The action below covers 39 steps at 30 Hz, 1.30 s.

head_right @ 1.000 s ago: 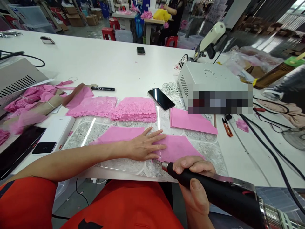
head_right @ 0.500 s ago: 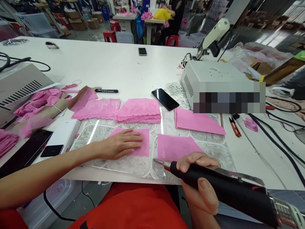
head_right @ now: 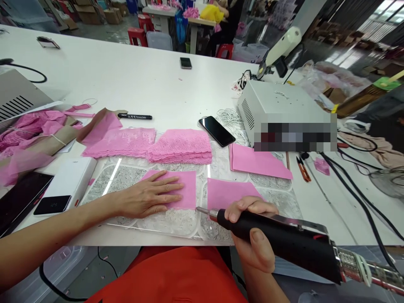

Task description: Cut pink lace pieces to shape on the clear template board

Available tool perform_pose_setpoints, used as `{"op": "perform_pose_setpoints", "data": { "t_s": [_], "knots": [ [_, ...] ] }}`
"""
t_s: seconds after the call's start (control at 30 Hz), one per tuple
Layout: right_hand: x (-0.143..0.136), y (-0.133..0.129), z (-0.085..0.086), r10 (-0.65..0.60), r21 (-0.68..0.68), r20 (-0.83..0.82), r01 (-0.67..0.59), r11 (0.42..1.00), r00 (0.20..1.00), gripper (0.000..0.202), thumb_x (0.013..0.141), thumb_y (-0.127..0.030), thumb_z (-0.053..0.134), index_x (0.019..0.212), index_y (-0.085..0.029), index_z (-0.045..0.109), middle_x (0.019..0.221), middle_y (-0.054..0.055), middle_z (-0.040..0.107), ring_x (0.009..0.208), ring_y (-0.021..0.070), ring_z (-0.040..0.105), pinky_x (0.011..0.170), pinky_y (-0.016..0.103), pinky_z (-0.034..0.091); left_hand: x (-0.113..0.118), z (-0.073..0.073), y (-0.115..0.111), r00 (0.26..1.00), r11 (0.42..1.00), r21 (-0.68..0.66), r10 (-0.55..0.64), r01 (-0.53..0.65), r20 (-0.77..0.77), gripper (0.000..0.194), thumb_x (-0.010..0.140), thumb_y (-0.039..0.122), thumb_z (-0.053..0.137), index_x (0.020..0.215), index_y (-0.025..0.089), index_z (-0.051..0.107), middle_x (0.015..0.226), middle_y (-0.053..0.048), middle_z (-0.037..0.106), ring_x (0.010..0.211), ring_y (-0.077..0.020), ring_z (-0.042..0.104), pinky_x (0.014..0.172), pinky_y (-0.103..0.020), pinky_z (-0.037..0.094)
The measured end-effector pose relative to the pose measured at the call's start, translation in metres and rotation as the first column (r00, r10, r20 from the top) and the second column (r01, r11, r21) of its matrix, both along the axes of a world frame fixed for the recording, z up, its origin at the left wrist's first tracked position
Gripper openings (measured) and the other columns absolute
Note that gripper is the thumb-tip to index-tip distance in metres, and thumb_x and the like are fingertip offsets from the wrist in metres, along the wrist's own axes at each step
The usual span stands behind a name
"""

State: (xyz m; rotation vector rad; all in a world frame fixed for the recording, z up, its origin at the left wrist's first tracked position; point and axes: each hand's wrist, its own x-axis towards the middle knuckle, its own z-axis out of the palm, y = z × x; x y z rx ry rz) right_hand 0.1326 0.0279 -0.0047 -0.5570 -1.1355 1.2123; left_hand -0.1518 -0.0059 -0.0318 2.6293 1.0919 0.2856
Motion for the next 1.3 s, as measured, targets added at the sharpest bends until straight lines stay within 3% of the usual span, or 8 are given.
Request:
{"op": "perform_pose_setpoints", "data": {
  "t_s": [0.33, 0.83, 0.97, 1.2, 1.3],
  "knots": [
    [-0.005, 0.002, 0.002, 0.031, -0.015, -0.006, -0.031, 0.999, 1.000, 0.020, 0.073, -0.028, 0.061, 0.090, -0.020, 0.062, 0.082, 0.001, 0.057, 0.057, 0.0116, 0.055, 0.053, 0.032, 0.048, -0.001, -0.004, 0.001, 0.999, 0.998, 0.063, -0.020, 0.024, -0.051, 0.044, 0.098, 0.040, 0.043, 0.140, 0.026, 0.044, 0.152, -0.003, 0.034, 0.144, -0.0200, 0.024, 0.120, -0.046, -0.002],
    [-0.007, 0.002, 0.004, 0.047, -0.003, 0.051, -0.047, 0.999, 0.998, 0.011, 0.074, -0.025, 0.062, 0.082, -0.019, 0.060, 0.077, 0.000, 0.058, 0.057, 0.0122, 0.056, 0.052, 0.032, 0.049, 0.001, -0.001, 0.001, 1.000, 1.000, -0.003, -0.014, 0.014, -0.022, 0.045, 0.098, 0.043, 0.042, 0.140, 0.028, 0.043, 0.153, -0.002, 0.033, 0.145, -0.0214, 0.022, 0.119, -0.048, -0.002],
    [-0.008, 0.004, 0.006, 0.027, -0.012, 0.049, -0.027, 1.000, 0.998, 0.013, 0.071, -0.024, 0.061, 0.082, -0.019, 0.061, 0.076, 0.000, 0.058, 0.056, 0.0125, 0.055, 0.051, 0.033, 0.049, 0.000, 0.005, 0.000, 1.000, 1.000, -0.024, 0.000, 0.000, -0.011, 0.042, 0.098, 0.040, 0.042, 0.139, 0.028, 0.046, 0.152, -0.002, 0.035, 0.144, -0.0220, 0.024, 0.119, -0.049, 0.000],
    [-0.007, 0.010, 0.000, -0.016, 0.036, 0.037, 0.015, 0.999, 0.999, 0.020, 0.063, -0.026, 0.058, 0.080, -0.017, 0.063, 0.075, 0.002, 0.059, 0.049, 0.0142, 0.051, 0.044, 0.035, 0.044, -0.037, 0.021, -0.025, 0.988, 0.990, 0.016, 0.138, -0.137, -0.063, 0.039, 0.093, 0.015, 0.044, 0.129, 0.025, 0.056, 0.149, -0.003, 0.041, 0.145, -0.0220, 0.023, 0.119, -0.051, 0.010],
    [-0.013, 0.012, -0.004, -0.005, 0.030, 0.035, 0.004, 1.000, 0.999, 0.019, 0.063, -0.027, 0.056, 0.078, -0.018, 0.063, 0.075, 0.002, 0.058, 0.050, 0.0152, 0.050, 0.044, 0.035, 0.042, -0.055, 0.020, -0.038, 0.976, 0.981, 0.008, 0.194, -0.194, -0.097, 0.035, 0.095, 0.017, 0.044, 0.126, 0.025, 0.058, 0.149, -0.004, 0.041, 0.144, -0.0221, 0.025, 0.119, -0.051, 0.014]
  ]
}}
